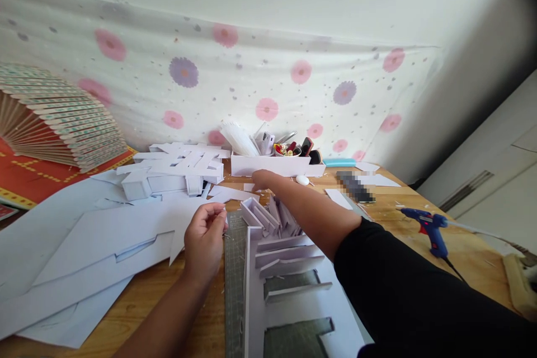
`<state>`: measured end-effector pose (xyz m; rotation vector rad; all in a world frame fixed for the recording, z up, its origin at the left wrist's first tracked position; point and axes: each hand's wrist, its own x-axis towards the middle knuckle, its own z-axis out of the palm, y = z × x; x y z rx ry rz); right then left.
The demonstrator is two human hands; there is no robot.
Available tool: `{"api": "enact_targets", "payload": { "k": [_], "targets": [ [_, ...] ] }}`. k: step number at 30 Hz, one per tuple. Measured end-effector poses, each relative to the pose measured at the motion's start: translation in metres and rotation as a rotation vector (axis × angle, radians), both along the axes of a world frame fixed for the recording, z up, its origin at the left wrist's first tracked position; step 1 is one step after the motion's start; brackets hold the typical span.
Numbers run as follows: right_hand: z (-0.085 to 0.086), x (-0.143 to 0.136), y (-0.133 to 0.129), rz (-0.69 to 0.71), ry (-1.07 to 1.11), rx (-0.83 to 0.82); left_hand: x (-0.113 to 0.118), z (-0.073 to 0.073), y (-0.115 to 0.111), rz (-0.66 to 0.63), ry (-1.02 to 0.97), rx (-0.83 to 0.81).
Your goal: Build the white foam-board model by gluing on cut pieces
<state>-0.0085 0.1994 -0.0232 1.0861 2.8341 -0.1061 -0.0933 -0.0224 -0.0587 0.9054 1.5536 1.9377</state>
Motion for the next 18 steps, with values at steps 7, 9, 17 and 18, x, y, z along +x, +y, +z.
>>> {"api": "enact_targets", "payload": {
  "k": [7, 9, 17, 18],
  "targets": [
    [0.030, 0.007, -0.010, -0.101, -0.062, -0.054, -0.008, -0.006, 0.004, -0.005, 0.033, -0.043],
    [0.045, 0.020, -0.022, -0.095, 0.015, -0.038, -0.009, -0.007, 0.005, -0.045, 0.109, -0.092],
    [0.070, 0.080, -0.100, -0.049, 0.176, -0.013, -0.002, -0.013, 0.007, -0.204, 0.903, -0.067],
    [0.068, 0.083, -0.108, -0.062, 0.174, 0.014, -0.003, -0.014, 0.008, -0.201, 0.964, -0.073]
  ]
}}
